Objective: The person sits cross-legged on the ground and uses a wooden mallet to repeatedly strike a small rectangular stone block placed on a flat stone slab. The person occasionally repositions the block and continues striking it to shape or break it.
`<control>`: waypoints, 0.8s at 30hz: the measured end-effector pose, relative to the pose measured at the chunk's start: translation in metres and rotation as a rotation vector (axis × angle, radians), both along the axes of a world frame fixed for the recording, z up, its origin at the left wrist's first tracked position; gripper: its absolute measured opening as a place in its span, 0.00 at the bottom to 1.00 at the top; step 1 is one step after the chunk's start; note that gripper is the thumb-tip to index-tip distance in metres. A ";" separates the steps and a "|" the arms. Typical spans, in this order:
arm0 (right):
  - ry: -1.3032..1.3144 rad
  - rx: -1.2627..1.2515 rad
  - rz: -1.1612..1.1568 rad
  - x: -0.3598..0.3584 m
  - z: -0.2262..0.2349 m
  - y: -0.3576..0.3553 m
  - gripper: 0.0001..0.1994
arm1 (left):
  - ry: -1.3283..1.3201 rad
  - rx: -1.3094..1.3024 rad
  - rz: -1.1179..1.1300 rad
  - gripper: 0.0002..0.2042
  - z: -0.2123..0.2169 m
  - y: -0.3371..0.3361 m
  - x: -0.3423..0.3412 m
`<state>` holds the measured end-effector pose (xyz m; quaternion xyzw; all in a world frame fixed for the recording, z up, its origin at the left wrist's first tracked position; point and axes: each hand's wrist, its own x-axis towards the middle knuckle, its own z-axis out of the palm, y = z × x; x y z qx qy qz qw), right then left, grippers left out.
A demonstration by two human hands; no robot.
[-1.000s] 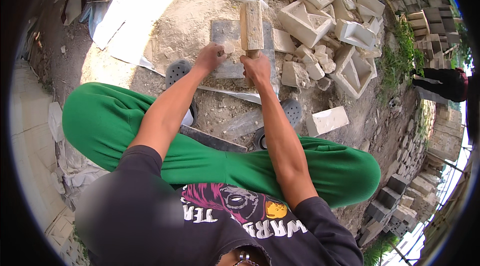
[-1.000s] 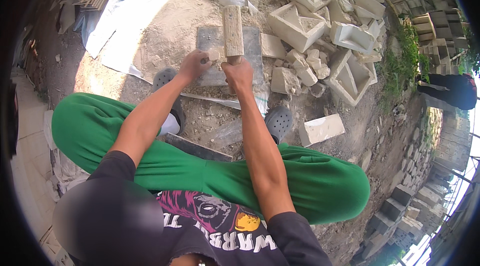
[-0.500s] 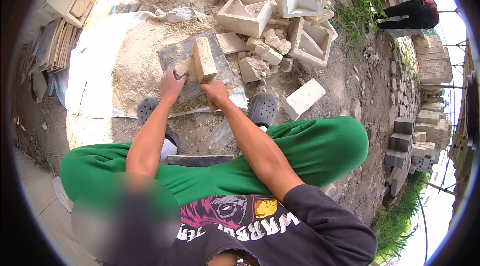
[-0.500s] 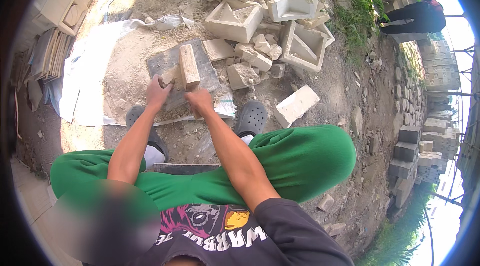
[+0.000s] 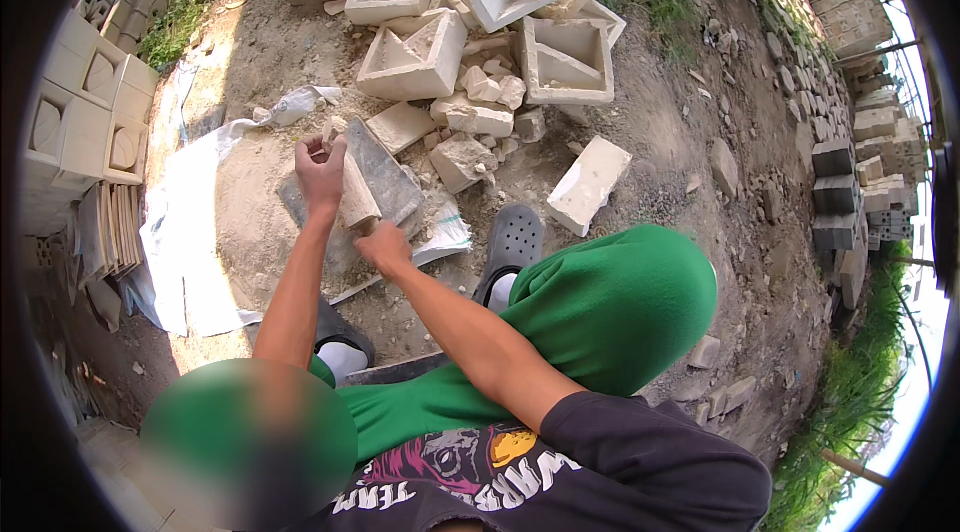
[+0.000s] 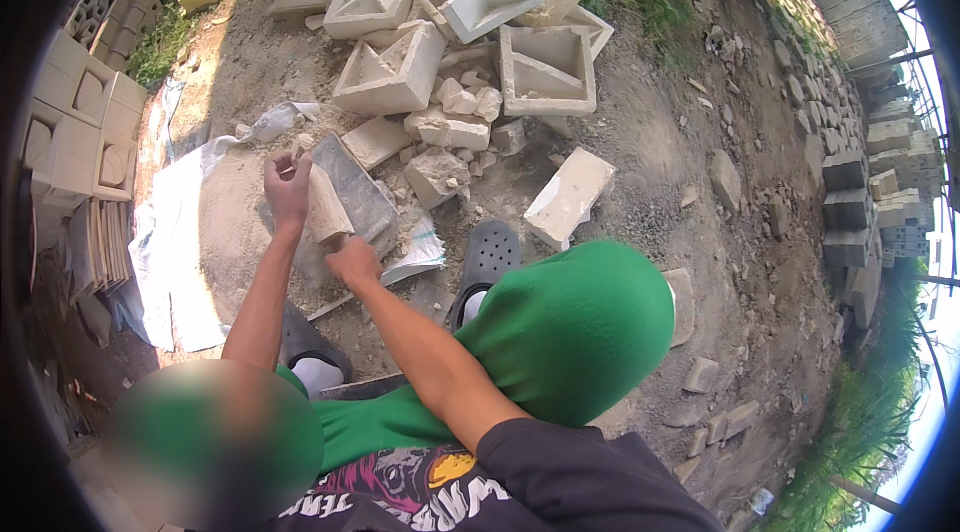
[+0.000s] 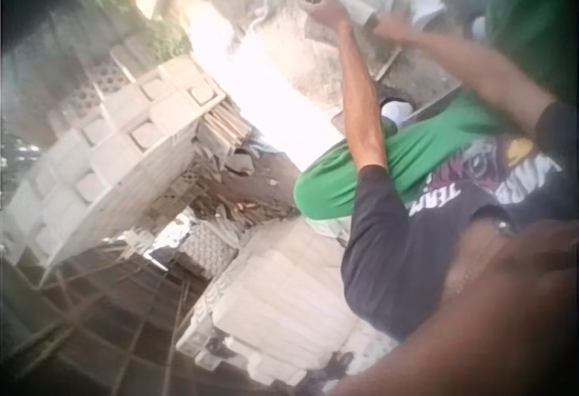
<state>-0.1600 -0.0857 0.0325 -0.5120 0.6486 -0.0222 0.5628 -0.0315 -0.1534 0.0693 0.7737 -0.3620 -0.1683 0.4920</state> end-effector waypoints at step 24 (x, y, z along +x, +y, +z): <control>-0.131 0.173 -0.226 0.023 -0.003 0.014 0.24 | -0.720 -0.034 -0.778 0.17 -0.024 -0.191 -0.110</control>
